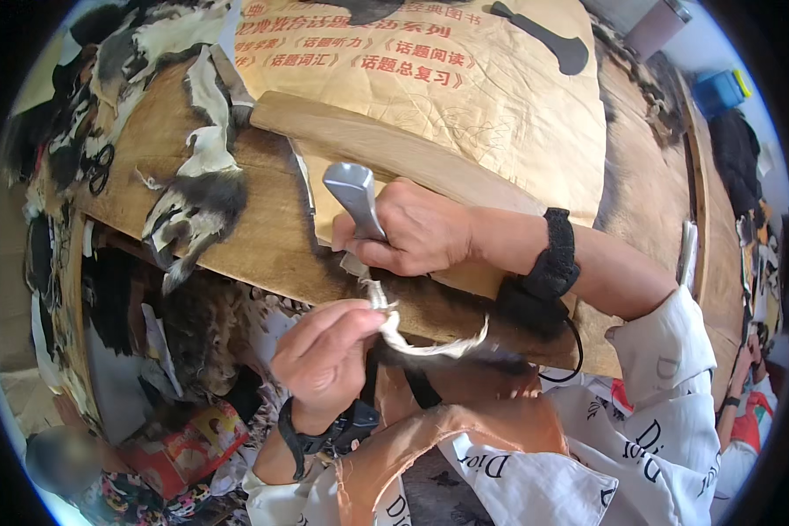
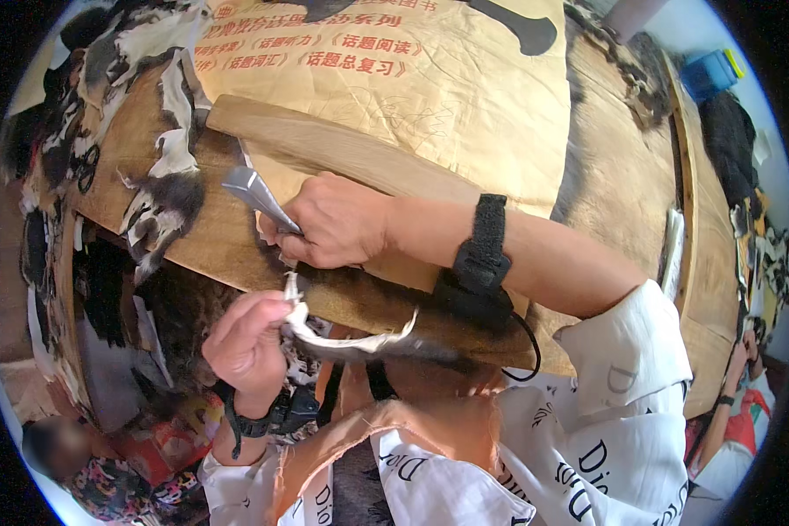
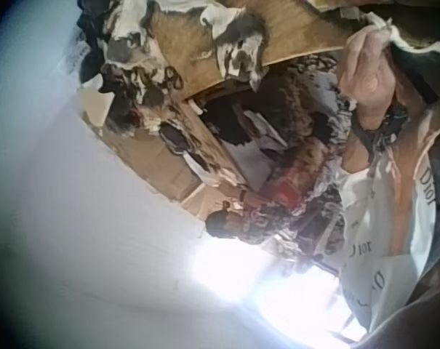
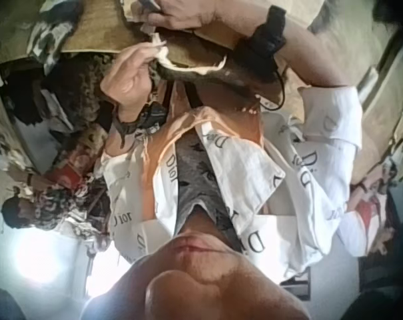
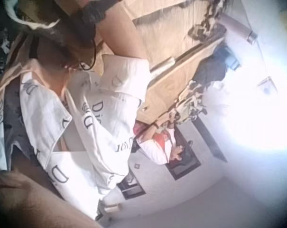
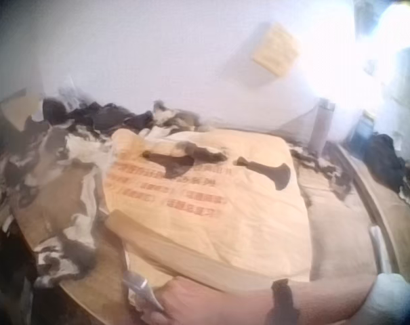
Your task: Cutting and hand-sewing together pieces of fur or animal hide at a workshop table.
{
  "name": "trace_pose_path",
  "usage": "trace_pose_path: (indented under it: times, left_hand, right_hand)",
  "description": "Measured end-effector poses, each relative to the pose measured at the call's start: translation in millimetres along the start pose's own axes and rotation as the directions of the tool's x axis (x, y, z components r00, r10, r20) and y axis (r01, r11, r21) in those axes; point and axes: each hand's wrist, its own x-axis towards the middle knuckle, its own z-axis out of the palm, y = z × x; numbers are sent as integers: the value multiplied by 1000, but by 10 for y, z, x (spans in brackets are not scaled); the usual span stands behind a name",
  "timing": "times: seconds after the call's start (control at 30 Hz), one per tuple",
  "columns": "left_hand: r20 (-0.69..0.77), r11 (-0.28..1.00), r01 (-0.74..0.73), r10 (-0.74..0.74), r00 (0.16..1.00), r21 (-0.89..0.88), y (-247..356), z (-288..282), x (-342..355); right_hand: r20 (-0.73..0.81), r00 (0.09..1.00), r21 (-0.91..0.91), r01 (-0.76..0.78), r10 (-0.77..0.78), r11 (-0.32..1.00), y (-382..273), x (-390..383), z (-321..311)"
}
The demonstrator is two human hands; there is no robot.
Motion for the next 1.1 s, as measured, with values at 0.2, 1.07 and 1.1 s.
trace_pose_path:
  times: [0.2,1.07,1.1]
  left_hand:
    - [-46,994,3,2,999,112,71,-238,-21]
    - [719,996,-45,-23,695,75,-1202,641,2532]
    - [751,979,-175,35,659,108,-1246,678,2574]
  right_hand:
    - [-112,991,11,71,-69,997,76,114,113]
    - [-944,80,135,-792,320,596,-423,-1148,-971]
    - [-950,79,135,-769,301,625,-425,-1061,-974]
